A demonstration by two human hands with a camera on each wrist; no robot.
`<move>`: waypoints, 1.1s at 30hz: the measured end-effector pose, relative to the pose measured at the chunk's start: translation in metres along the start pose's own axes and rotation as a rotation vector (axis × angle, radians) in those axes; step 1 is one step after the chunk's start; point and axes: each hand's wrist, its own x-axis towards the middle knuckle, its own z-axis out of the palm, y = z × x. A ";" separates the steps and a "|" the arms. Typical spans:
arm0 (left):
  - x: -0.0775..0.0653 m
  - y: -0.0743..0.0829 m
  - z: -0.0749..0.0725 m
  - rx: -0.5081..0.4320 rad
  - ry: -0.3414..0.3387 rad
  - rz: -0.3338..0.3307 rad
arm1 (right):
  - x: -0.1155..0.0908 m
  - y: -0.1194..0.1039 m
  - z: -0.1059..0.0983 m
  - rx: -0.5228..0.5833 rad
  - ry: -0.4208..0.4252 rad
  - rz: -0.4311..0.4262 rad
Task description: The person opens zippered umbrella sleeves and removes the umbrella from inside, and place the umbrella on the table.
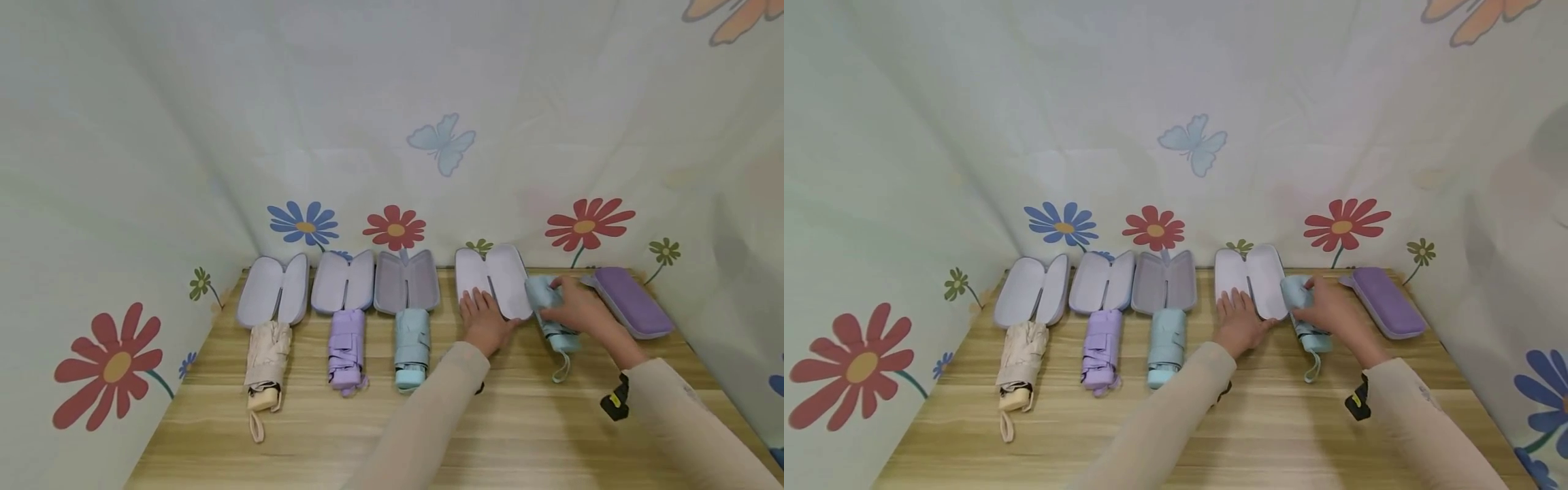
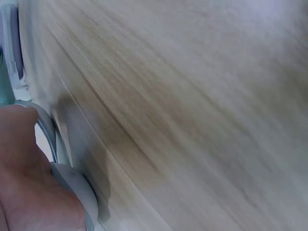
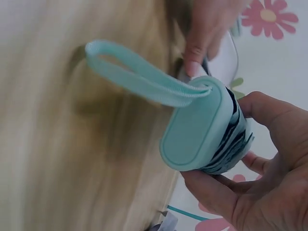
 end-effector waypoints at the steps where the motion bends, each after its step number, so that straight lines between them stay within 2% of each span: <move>1: -0.001 -0.001 0.000 -0.001 -0.001 0.000 | -0.005 0.001 0.003 -0.009 -0.005 -0.008; 6: 0.001 0.001 0.000 0.002 -0.004 -0.007 | -0.030 0.005 0.015 -0.003 -0.025 -0.054; 10: 0.007 0.006 0.009 0.027 -0.020 -0.031 | -0.051 0.007 0.028 0.026 -0.061 -0.030; 13: 0.011 0.008 0.014 0.029 -0.035 -0.042 | -0.064 0.005 0.038 0.017 -0.095 -0.036; 15: 0.010 0.007 0.013 0.014 -0.030 -0.043 | -0.069 0.002 0.043 0.008 -0.104 -0.062; 20: 0.003 0.001 -0.001 -0.023 -0.014 -0.028 | -0.071 -0.012 0.049 -0.030 -0.085 -0.116; 25: -0.001 -0.003 -0.009 -0.055 -0.038 -0.012 | -0.070 -0.024 0.058 -0.030 -0.098 -0.125; 30: 0.010 -0.005 -0.004 -0.079 -0.065 -0.007 | -0.067 -0.036 0.066 -0.066 -0.081 -0.133; 33: 0.013 -0.006 -0.006 -0.109 -0.083 -0.009 | -0.065 -0.041 0.068 -0.070 -0.074 -0.126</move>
